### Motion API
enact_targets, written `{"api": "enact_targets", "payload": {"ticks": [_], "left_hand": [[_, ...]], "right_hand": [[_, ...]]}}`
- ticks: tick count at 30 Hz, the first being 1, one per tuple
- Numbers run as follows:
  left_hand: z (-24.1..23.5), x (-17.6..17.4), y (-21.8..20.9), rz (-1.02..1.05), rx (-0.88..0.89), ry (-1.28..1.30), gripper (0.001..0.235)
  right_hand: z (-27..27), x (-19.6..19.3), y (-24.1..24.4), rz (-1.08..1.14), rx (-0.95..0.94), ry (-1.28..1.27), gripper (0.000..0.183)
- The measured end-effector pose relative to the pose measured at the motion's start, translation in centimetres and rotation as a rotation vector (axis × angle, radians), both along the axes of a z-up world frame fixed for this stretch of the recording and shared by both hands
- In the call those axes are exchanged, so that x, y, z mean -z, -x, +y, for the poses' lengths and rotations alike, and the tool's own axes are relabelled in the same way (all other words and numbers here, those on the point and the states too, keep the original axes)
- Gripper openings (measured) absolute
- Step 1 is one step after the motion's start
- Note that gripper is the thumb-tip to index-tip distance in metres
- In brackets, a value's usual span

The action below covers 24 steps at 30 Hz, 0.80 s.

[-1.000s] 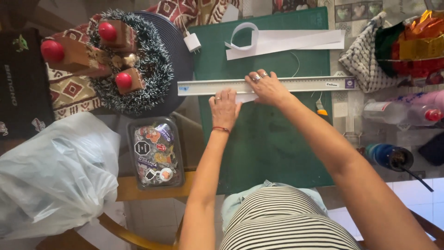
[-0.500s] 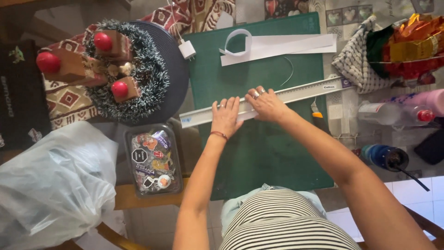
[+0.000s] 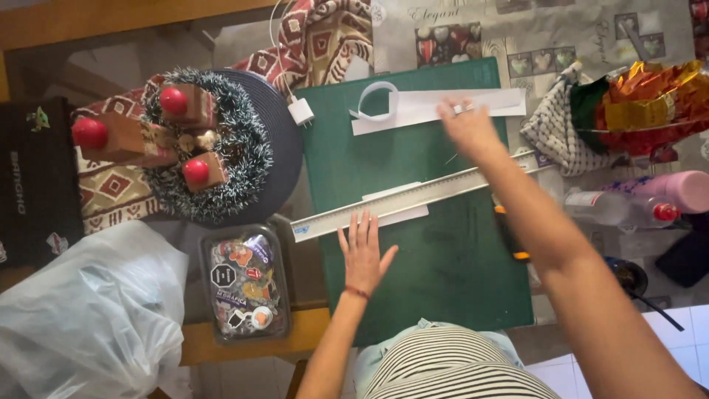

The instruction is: The person arranges printed paper labels on a green cutting mat, then uses a ruler and a utility knife to trim the edges of the paper. The person cuts along the ruler to create straight edges and removes the excess paper.

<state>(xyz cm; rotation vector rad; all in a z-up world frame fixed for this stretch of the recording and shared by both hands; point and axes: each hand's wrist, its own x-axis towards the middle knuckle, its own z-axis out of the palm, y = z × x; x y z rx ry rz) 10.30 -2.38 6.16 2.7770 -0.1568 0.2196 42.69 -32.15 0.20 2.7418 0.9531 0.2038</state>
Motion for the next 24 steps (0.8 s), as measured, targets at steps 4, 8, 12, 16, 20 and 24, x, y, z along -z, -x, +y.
{"api": "enact_targets", "payload": {"ticks": [4,8,12,16,20,24], "left_hand": [[0.1,1.5,2.4,-0.056,-0.009,0.015,0.096],[0.3,4.1,3.9,-0.126,0.007,-0.014,0.091],[0.4,5.0,4.2,-0.133,0.003,-0.032,0.086],[0.3,5.1,3.7,-0.123,0.003,-0.009,0.085],[0.2,5.2,3.9,-0.116,-0.007,0.003,0.086],[0.2,5.1,3.9,-0.124,-0.018,0.008,0.085]], "right_hand": [[-2.5,-1.0,-2.1,0.350,0.175,0.113,0.086],[-1.4,-5.5,0.1,0.196,-0.186,0.145,0.044],[-1.6,-6.2,0.8,0.080,-0.251,0.136,0.014],[-1.5,-3.2,-0.8,0.035,-0.226,-0.017,0.013],[0.8,-4.4,-2.2,0.475,0.173,-0.483,0.017],[1.6,-6.5,-4.3,0.566,0.294,-0.637,0.024]]}}
